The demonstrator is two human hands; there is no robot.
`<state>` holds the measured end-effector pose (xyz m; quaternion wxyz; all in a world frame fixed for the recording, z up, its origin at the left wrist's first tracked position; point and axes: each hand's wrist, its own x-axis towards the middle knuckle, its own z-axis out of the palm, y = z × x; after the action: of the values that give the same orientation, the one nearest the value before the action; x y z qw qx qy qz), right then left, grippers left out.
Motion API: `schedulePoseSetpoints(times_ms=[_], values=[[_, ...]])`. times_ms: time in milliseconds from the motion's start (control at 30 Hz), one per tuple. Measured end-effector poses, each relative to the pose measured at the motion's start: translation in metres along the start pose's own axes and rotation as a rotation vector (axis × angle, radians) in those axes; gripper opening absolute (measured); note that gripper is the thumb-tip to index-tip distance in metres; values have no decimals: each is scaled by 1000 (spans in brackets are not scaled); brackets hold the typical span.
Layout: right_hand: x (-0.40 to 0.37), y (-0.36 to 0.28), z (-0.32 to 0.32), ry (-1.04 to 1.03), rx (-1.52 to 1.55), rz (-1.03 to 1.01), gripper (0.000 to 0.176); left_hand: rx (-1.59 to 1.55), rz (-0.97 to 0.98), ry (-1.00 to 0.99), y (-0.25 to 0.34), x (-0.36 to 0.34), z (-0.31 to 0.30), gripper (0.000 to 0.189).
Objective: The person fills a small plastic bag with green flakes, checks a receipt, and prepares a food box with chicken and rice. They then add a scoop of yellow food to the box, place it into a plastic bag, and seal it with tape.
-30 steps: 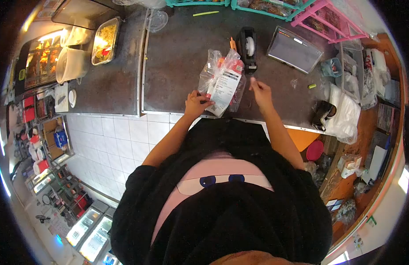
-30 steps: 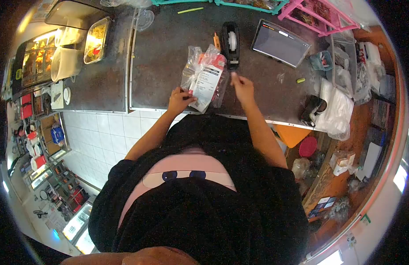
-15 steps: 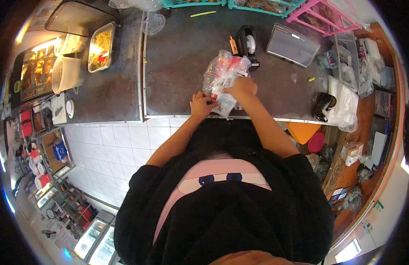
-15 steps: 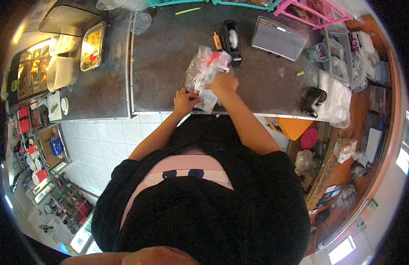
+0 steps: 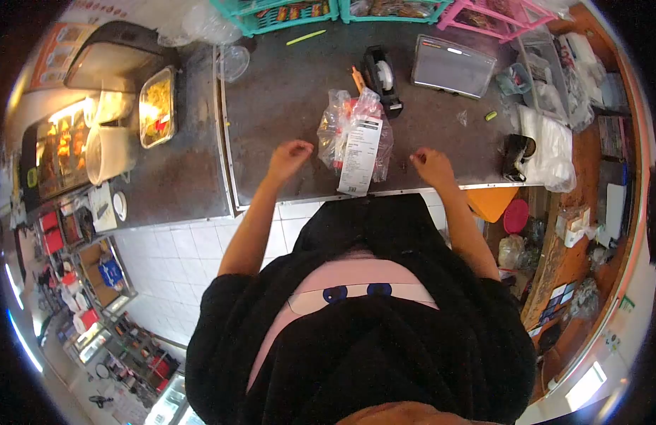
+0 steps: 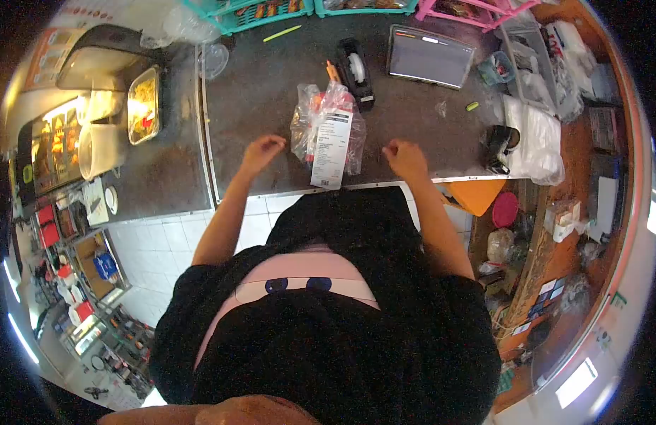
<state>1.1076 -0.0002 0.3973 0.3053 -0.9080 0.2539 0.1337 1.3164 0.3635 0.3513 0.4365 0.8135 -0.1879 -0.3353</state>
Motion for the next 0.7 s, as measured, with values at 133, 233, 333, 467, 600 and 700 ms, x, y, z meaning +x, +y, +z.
schedulePoseSetpoints(times_ms=[133,233,333,467,600,700], values=[[-31,1,27,-60,65,7,30,268,148,150,65,72,-35,39],[-56,3,30,-130,173,26,27,497,527,-122,120,101,-14,51],[-94,46,45,-57,221,78,24,583,805,-242,153,109,22,50],[-175,125,73,268,311,415,25,390,577,-448,200,82,30,28],[-317,224,168,404,230,858,32,304,386,-737,238,58,39,29],[-378,283,238,-380,212,1100,41,159,368,-686,331,8,96,31]])
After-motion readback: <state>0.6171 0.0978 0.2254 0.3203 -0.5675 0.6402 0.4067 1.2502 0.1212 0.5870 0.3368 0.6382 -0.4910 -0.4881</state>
